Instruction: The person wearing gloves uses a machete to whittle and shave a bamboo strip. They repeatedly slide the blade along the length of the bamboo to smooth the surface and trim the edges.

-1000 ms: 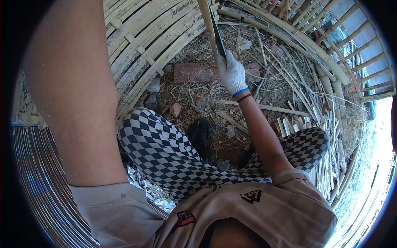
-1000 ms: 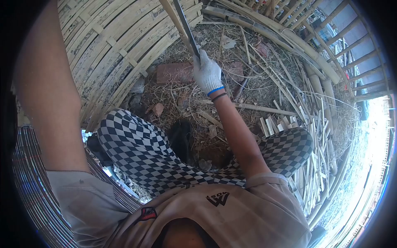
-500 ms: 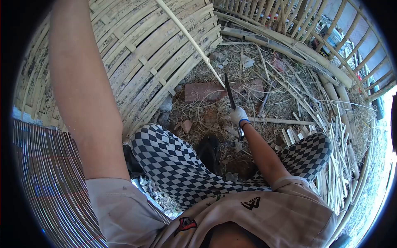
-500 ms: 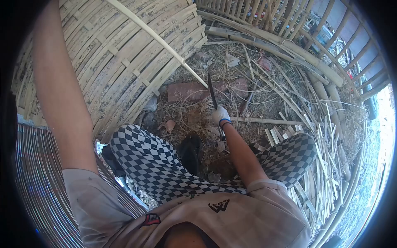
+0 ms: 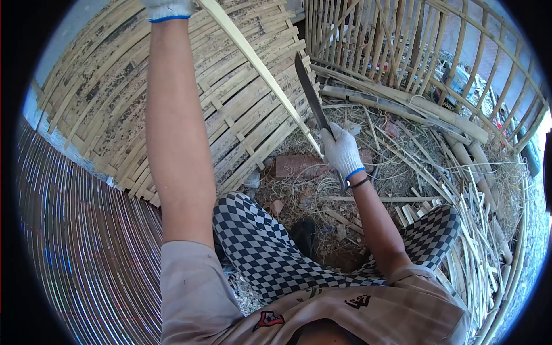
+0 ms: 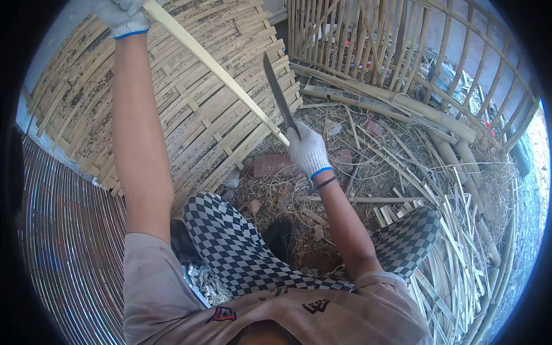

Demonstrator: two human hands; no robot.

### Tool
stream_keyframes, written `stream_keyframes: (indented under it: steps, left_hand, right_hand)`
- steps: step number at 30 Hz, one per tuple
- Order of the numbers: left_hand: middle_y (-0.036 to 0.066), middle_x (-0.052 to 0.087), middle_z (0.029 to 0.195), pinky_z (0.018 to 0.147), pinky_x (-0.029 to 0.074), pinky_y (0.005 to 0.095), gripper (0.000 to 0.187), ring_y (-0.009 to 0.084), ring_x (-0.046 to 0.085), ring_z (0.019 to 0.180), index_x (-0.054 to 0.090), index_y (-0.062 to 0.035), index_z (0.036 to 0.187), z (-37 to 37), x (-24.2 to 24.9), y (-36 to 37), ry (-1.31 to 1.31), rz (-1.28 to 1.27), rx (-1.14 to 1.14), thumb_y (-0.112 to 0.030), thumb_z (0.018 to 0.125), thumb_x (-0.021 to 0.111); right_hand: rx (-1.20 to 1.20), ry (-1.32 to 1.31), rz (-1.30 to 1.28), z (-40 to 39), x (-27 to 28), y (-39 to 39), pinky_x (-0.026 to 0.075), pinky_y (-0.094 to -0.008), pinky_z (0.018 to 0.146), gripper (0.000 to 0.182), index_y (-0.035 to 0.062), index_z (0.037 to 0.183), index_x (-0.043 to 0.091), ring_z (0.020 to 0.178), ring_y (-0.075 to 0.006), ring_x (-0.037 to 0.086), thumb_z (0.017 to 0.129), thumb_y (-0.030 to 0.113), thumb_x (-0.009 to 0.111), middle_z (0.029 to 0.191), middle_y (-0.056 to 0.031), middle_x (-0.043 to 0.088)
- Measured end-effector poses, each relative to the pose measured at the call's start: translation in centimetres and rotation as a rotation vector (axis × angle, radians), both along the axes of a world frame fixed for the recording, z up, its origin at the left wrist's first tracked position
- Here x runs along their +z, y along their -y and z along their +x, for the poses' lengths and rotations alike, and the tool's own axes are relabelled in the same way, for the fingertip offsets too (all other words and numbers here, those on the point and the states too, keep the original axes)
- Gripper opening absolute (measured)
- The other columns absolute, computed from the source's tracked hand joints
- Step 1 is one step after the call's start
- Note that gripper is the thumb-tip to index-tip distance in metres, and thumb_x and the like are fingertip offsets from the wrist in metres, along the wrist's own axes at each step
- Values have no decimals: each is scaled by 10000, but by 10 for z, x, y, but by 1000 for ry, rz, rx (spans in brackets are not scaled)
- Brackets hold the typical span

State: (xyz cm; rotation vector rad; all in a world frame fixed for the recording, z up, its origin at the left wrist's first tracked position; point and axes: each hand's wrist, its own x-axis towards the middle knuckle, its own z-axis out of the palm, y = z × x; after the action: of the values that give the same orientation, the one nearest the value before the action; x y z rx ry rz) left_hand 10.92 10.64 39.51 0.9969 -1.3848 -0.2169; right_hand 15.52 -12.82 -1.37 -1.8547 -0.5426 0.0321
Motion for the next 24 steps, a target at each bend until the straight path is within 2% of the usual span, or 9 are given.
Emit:
stream_keyframes:
  steps: [3,6,8,12,13,17,20,24]
  left_hand:
    - [-60,324,537,394,381,260,429,80,327,390,371,-168,759,5,5,18,6,37,-20,-415,1079,516]
    - [-60,305,545,411,380,273,444,92,311,399,372,-162,768,8,12,42,-21,75,-11,-444,1100,463]
    - [-62,299,550,412,379,277,442,94,308,403,372,-163,768,15,16,53,-43,91,-4,-440,1097,473]
    - [-77,272,528,371,306,282,498,101,281,394,381,-187,709,15,13,76,29,36,270,-507,1069,505]
    - [-78,270,521,360,284,284,509,102,277,389,384,-191,698,17,13,78,22,13,316,-524,1062,510]
    - [-78,267,500,327,219,290,533,103,263,371,397,-201,674,19,9,89,7,-114,549,-565,1040,531]
    - [-75,274,497,319,206,293,530,105,264,366,402,-205,673,16,5,102,13,-217,688,-569,1030,549]
    - [-73,280,498,319,210,293,522,108,269,365,399,-212,673,21,3,112,55,-311,794,-560,1021,575]
  right_hand:
    - [115,128,137,-33,94,6,492,-346,568,209,13,1036,609,622,-157,633,1046,201,519,685,-80,606]
    - [92,364,117,-50,157,12,535,-493,708,242,-65,1064,568,769,-457,689,1006,168,531,795,-297,655]
    - [98,416,94,-57,198,20,545,-494,707,229,-74,1024,549,772,-460,694,998,154,534,774,-301,648]
    - [16,598,-31,-50,246,25,570,-481,701,216,-81,969,538,778,-437,717,990,133,522,768,-283,659]
    - [-67,713,-66,-43,249,23,521,-396,591,228,4,1011,583,629,-250,666,1039,220,514,706,-163,621]
    - [-77,865,-221,-41,284,28,558,-386,584,253,8,1044,613,651,-282,694,1031,251,545,698,-147,640]
    - [-70,1203,-512,-39,308,31,633,-420,719,314,-110,995,705,760,-324,754,961,170,566,873,-254,729]
    - [-95,1731,-643,-4,311,18,531,-450,630,239,-23,777,709,681,-353,667,879,178,632,715,-193,666]
